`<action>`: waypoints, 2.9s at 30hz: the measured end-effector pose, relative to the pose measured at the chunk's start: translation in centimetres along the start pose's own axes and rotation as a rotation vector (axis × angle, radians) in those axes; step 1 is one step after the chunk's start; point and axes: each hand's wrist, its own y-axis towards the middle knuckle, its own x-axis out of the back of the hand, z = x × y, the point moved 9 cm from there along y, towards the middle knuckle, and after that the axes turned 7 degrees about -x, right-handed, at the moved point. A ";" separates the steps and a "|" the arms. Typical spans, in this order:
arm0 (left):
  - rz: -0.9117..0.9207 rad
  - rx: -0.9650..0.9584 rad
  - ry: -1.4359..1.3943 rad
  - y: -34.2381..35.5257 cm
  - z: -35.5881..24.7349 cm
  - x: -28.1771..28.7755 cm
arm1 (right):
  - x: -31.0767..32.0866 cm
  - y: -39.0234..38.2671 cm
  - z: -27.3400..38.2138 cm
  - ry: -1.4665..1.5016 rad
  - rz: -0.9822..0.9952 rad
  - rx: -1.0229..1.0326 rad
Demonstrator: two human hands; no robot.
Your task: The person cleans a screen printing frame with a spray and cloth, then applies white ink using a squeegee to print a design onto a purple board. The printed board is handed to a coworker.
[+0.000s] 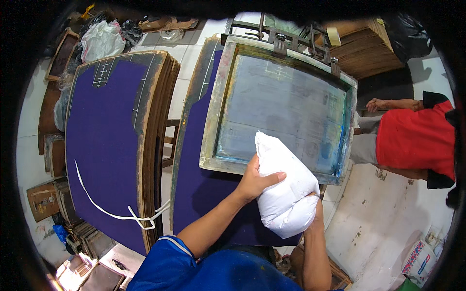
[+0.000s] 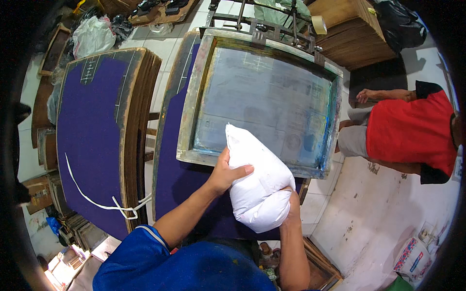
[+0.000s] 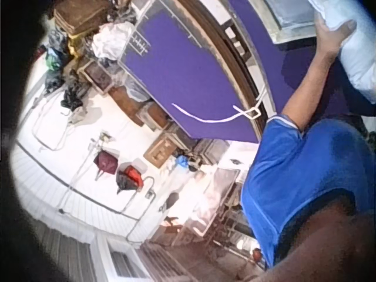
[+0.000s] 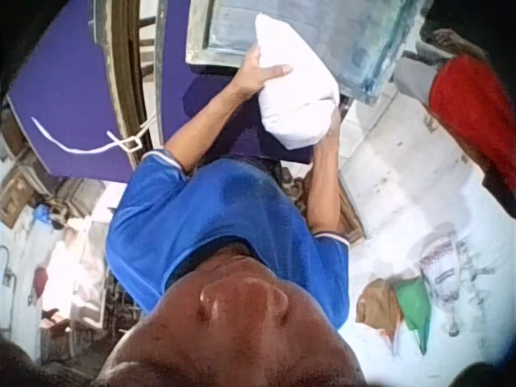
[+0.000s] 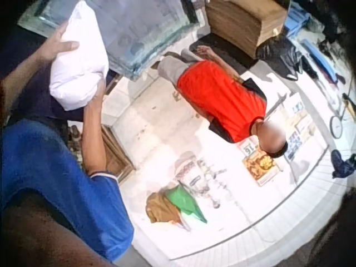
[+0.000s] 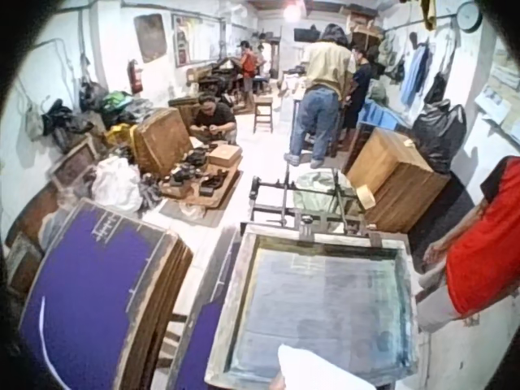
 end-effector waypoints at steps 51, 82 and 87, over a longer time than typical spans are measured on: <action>-0.279 0.079 -0.291 2.2 1.3 1.3 | -12.1 2.2 4.6 -0.959 -0.154 -0.033; -0.299 0.088 -0.491 4.2 3.2 2.8 | -15.8 4.5 6.6 -1.595 -0.240 0.149; -0.321 0.080 -0.467 4.1 4.1 2.7 | -16.2 4.2 7.0 -1.613 -0.227 0.196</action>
